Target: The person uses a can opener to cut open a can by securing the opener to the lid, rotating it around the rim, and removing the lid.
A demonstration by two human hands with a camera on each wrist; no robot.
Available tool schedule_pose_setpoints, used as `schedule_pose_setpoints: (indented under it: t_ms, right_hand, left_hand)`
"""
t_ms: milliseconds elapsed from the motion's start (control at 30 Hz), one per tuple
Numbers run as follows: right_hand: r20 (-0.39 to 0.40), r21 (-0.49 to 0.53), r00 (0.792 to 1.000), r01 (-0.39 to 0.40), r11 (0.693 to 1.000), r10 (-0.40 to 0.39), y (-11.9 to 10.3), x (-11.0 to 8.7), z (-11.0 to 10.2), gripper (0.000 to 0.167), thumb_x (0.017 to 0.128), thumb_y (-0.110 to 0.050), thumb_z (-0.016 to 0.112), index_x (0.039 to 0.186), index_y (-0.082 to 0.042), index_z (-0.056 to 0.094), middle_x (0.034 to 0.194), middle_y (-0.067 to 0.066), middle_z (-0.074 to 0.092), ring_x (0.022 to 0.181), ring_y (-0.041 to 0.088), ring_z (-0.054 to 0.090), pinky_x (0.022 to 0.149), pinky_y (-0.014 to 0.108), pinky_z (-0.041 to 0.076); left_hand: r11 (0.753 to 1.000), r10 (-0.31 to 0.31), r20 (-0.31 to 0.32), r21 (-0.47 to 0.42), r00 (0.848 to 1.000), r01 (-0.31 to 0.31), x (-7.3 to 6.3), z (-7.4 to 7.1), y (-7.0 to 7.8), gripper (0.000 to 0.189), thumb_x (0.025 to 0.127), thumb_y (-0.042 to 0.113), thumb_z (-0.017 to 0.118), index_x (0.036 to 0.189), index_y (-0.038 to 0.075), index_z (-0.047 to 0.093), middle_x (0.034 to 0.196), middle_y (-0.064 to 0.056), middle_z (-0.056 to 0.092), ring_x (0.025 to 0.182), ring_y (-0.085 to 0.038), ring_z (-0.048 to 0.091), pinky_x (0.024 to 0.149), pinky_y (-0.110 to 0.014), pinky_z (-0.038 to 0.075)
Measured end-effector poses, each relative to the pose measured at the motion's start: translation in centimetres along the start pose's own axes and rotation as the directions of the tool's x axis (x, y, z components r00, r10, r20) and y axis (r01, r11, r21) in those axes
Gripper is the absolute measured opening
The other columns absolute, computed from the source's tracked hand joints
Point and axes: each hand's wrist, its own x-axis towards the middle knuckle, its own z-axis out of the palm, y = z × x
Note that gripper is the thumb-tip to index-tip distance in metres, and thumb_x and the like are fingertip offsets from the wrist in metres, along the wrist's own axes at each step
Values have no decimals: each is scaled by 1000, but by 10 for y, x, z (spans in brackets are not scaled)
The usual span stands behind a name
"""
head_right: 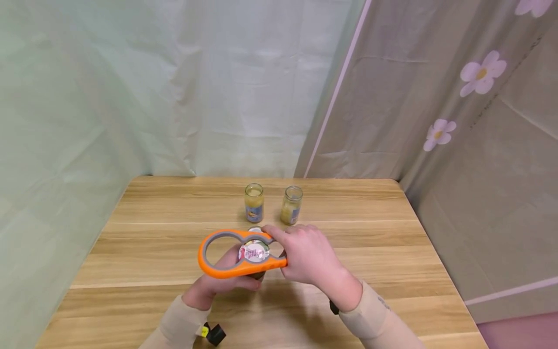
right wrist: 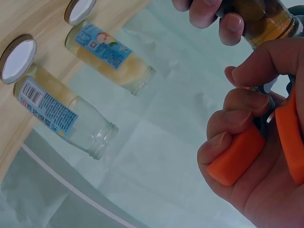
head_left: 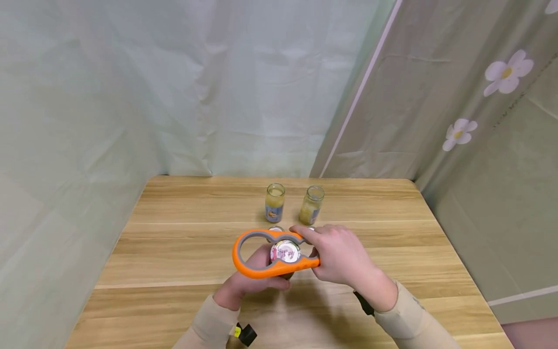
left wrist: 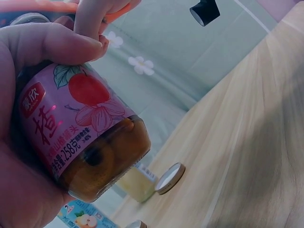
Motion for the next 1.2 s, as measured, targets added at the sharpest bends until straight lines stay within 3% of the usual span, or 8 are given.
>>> schedule_pose_setpoints:
  t_ms: [200,500,633,867,900,967,1100,1200]
  right_hand:
    - [2,7,1000,2,1000,-2,0,-1,0,75,63,-6,74,135,-26,68,66,-17,48,56,3,47,55,31,44]
    - [9,45,1000,-8,999,8,1,-2,0,75,63,-4,74,135,-26,68,68,-15,54,59,4,50,56,32,45]
    - [3,56,1000,-14,998,13,1,-2,-1,77,63,-4,75,136,-25,68,70,-16,56,60,3,52,58,33,48]
    - [-5,64,1000,-30,998,31,2,-2,-2,79,63,-5,75,139,-25,68,72,-17,57,61,2,53,56,29,48]
    - [-5,68,999,-35,997,35,2,-2,-2,79,63,-4,75,139,-25,68,73,-17,57,61,1,52,56,29,47]
    - [-8,75,999,-41,996,41,2,-2,-3,79,64,-4,76,139,-25,68,73,-16,56,61,2,51,56,28,46]
    - [-29,80,998,-48,996,50,4,-2,-4,76,65,-5,78,139,-23,69,76,-14,61,61,5,53,56,29,47]
    - [-45,85,997,-62,994,66,6,-2,-5,74,67,-6,79,138,-22,69,80,-11,67,63,9,57,57,32,49]
  left_hand:
    - [1000,25,8,16,1000,-25,0,0,2,95,75,-17,77,159,3,39,122,-15,67,90,-19,63,88,-29,53]
    - [999,-4,10,-49,1000,5,0,1,1,94,77,-15,77,161,3,39,121,-15,65,85,-22,60,83,-28,52]
    - [998,-29,7,-49,1000,30,0,1,-1,98,76,-15,79,163,6,39,128,-14,65,87,-21,59,83,-28,51]
    - [996,-30,4,-85,1000,30,1,1,-2,100,77,-10,82,165,10,38,154,-7,58,111,-17,59,99,-27,49]
    - [995,-33,8,-98,999,34,2,2,-2,99,77,-11,81,164,9,39,152,-6,58,110,-16,58,97,-26,48]
    - [987,-61,16,-146,998,63,2,2,-1,94,77,-14,78,162,7,42,127,-3,68,95,-16,58,85,-26,50]
    - [974,-187,-23,-131,982,183,2,4,2,69,75,-14,78,138,8,63,96,1,63,80,-12,53,75,-24,46]
    - [974,-220,-56,-70,974,216,2,3,2,63,73,-14,81,130,11,67,105,-5,67,90,-15,59,84,-25,50]
